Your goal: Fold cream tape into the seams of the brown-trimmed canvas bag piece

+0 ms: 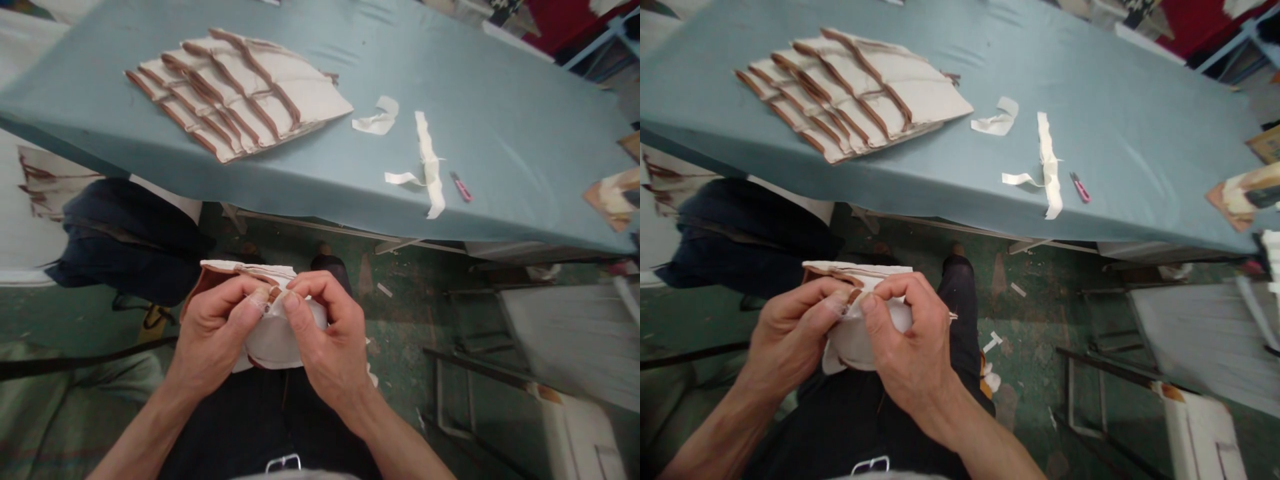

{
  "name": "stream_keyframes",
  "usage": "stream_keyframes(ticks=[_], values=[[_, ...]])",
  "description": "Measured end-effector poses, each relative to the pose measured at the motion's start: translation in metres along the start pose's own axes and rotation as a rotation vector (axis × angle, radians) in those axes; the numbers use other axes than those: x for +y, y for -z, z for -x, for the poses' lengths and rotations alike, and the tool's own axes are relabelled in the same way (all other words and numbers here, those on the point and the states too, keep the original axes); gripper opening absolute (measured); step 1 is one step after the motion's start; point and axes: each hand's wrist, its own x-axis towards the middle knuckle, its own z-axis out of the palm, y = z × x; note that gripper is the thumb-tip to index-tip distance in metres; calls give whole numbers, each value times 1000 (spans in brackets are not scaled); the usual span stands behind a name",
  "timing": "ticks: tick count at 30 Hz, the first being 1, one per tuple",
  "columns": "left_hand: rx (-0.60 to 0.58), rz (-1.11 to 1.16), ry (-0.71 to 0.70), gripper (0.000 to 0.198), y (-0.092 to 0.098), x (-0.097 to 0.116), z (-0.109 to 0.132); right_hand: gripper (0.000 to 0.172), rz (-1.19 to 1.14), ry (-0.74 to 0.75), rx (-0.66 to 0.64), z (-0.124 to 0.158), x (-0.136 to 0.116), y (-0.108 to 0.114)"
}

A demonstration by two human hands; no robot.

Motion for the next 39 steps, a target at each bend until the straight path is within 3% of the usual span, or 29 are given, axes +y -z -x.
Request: stream_keyframes(ticks=[13, 24, 31, 39], values=[[53, -38, -12, 22, -3, 0, 1, 14, 122, 116, 116, 0, 16, -11], [54, -37, -10, 20, -3, -1, -2, 16, 218, 249, 114, -1, 22, -14], [17, 96, 102, 23, 3, -22, 0, 17, 145, 180, 24, -4, 20, -10], [-13, 275, 150, 23, 7, -31, 0, 16, 234, 313, 26, -3, 22, -14]])
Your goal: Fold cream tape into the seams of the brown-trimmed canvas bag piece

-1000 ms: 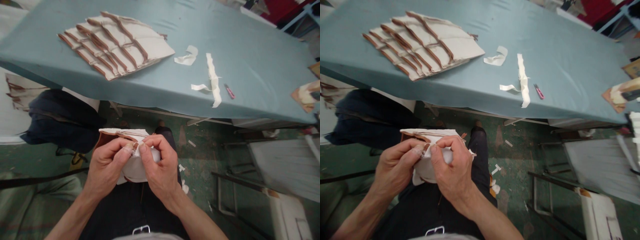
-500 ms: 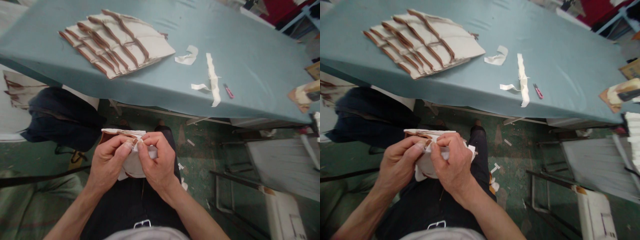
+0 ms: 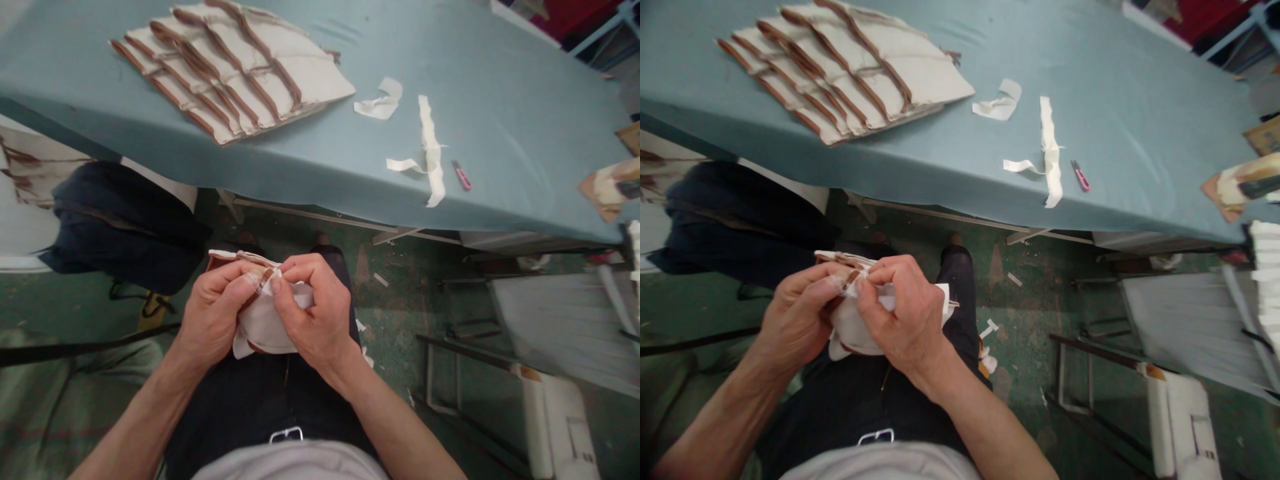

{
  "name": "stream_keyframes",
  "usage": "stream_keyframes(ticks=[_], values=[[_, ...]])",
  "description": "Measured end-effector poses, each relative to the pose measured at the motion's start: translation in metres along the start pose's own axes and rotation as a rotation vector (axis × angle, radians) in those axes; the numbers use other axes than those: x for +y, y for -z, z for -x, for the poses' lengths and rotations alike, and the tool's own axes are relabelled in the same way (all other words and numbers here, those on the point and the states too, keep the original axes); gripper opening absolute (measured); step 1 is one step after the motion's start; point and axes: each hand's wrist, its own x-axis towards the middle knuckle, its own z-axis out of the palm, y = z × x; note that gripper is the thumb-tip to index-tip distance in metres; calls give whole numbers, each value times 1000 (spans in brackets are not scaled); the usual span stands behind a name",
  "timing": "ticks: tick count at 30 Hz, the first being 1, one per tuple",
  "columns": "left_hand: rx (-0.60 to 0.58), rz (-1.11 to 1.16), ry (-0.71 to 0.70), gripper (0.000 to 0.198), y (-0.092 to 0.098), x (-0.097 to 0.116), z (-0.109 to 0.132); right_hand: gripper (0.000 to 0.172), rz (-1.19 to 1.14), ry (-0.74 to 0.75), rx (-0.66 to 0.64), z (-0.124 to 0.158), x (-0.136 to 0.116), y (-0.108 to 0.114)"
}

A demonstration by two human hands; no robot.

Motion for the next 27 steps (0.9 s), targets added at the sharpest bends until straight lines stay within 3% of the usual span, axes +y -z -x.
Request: stream_keyframes(ticks=[8, 13, 17, 20, 27], values=[[-21, 49, 4, 21, -2, 6, 1, 10, 150, -54, 6, 5, 1, -2], [-23, 67, 26, 29, -3, 9, 1, 7, 193, -37, -18, 4, 2, 0], [-77, 25, 15, 18, 1, 11, 2, 9, 191, -24, -4, 4, 3, -1], [-81, -46, -9, 14, 2, 11, 3, 11, 155, -84, -15, 4, 3, -3], [82, -270, -92, 8, -14, 24, 10, 22, -80, -407, -63, 7, 0, -6]])
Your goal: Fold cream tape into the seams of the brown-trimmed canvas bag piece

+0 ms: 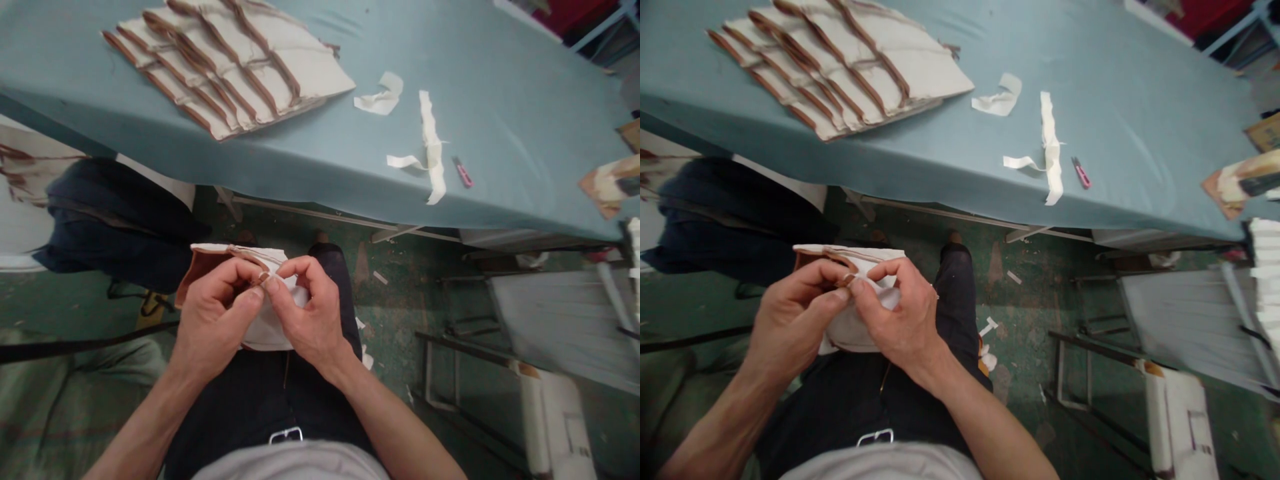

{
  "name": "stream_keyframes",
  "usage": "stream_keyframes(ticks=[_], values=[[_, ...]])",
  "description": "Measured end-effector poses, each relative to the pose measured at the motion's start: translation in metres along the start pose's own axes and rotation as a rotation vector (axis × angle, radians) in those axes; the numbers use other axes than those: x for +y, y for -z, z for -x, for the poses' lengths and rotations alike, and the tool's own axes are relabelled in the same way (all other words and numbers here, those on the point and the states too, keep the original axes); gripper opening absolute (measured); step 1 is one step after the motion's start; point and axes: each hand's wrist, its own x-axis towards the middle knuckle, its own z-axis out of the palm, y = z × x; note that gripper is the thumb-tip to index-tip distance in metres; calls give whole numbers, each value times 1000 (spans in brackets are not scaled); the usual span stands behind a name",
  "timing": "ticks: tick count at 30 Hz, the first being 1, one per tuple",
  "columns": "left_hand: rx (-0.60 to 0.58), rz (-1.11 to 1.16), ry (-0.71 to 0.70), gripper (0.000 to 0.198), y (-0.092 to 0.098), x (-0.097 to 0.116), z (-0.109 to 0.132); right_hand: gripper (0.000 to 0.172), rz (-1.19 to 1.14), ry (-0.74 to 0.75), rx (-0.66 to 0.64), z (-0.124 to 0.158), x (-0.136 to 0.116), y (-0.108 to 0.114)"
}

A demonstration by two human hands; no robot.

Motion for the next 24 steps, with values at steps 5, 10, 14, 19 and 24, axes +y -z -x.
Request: stream_keyframes(ticks=[5, 10, 14, 19, 24], values=[[19, -130, -122, 10, -1, 9, -1, 29, -180, -145, -165, 0, 2, 3], [-76, -141, -163, 15, 4, 3, -1, 43, -403, -242, -453, -11, 5, 12], [-167, 3, -161, 14, 4, 5, 0, 53, -624, -312, -630, -20, 11, 15], [-188, 38, -260, 19, -2, 11, 0, 58, -787, -359, -706, -21, 24, 11], [-363, 193, -193, 18, -3, 9, -5, 66, -764, -476, -812, -28, 28, 20]])
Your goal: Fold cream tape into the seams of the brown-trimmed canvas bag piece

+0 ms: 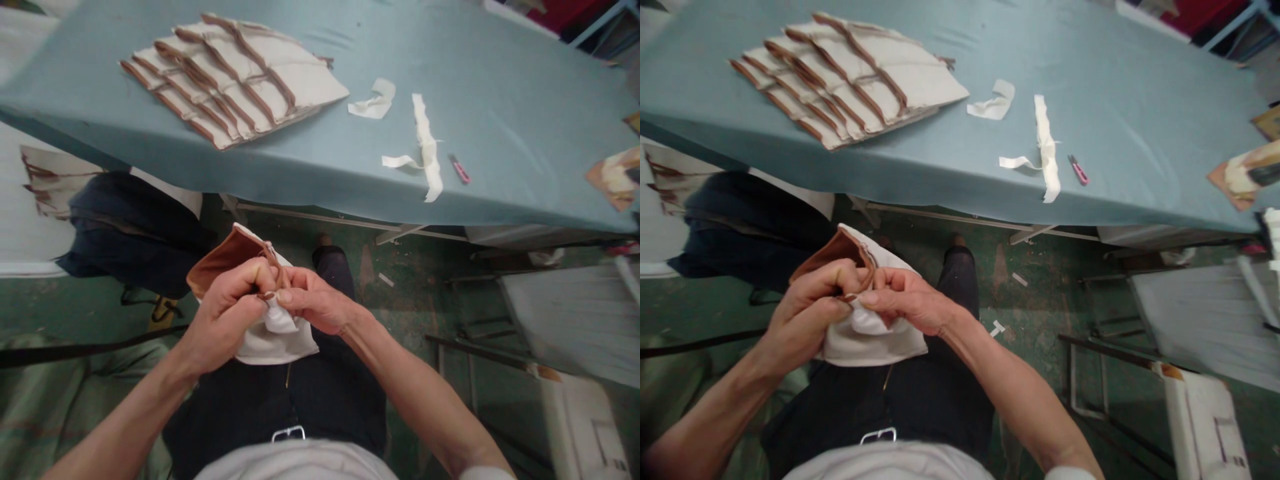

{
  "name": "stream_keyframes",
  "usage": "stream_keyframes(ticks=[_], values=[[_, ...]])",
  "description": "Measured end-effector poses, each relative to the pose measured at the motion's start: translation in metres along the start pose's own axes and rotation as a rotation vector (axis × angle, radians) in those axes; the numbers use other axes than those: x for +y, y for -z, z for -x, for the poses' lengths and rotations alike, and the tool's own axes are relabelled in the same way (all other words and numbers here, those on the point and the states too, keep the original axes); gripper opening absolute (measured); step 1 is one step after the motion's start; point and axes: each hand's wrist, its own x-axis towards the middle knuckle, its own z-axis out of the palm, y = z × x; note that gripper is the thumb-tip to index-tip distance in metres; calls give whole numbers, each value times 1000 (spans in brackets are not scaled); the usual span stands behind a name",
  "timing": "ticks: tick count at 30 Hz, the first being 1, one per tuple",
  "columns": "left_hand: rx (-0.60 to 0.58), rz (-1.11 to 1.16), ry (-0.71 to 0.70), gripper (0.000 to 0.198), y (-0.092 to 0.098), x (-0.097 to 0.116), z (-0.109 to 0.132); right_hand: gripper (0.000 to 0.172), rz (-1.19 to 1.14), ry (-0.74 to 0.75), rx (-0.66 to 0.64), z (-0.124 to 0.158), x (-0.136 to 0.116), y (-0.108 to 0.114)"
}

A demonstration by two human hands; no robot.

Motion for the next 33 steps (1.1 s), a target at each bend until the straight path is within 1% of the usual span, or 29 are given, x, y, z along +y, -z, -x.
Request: stream_keyframes(ticks=[2, 5, 8, 10, 12, 14, 16, 18, 19, 20, 21, 23, 25, 28, 31, 33], values=[[-30, 78, 52, 15, 1, 0, -2, 67, 59, -17, 15, 3, -9, 3], [-50, 136, 117, 11, 4, 5, -6, 67, 109, 7, 32, 6, -19, 3], [-98, 201, 162, 10, 7, 13, -13, 68, 112, 59, 31, 4, -22, 0], [-133, 187, 172, 11, 10, 19, -17, 68, 121, 119, 49, 0, -20, -1], [-148, 89, 163, 9, 12, 26, -22, 66, 162, 214, 97, -2, -18, -1], [-159, -36, 153, 7, 15, 33, -25, 60, 265, 323, 178, -2, -19, 2], [-189, -140, 147, 6, 18, 39, -27, 49, 398, 456, 300, 2, -23, 6], [-222, -230, 120, 9, 21, 46, -29, 37, 538, 622, 428, 10, -33, 9], [-232, -271, 100, 11, 23, 50, -30, 32, 622, 710, 459, 14, -40, 8], [-234, -313, 83, 12, 24, 54, -31, 30, 721, 789, 454, 18, -47, 7], [-233, -353, 72, 13, 24, 58, -32, 31, 835, 856, 413, 22, -56, 4], [-231, -421, 63, 13, 22, 66, -33, 38, 1069, 949, 268, 26, -73, -3], [-230, -458, 73, 14, 19, 73, -33, 36, 1262, 983, 150, 28, -89, -9], [-227, -435, 92, 15, 16, 76, -29, 27, 1460, 962, 81, 27, -106, -14], [-229, -402, 103, 14, 19, 70, -24, 37, 1556, 890, 1, 26, -113, -13], [-234, -390, 119, 10, 23, 65, -22, 41, 1570, 800, -70, 24, -112, -12]])
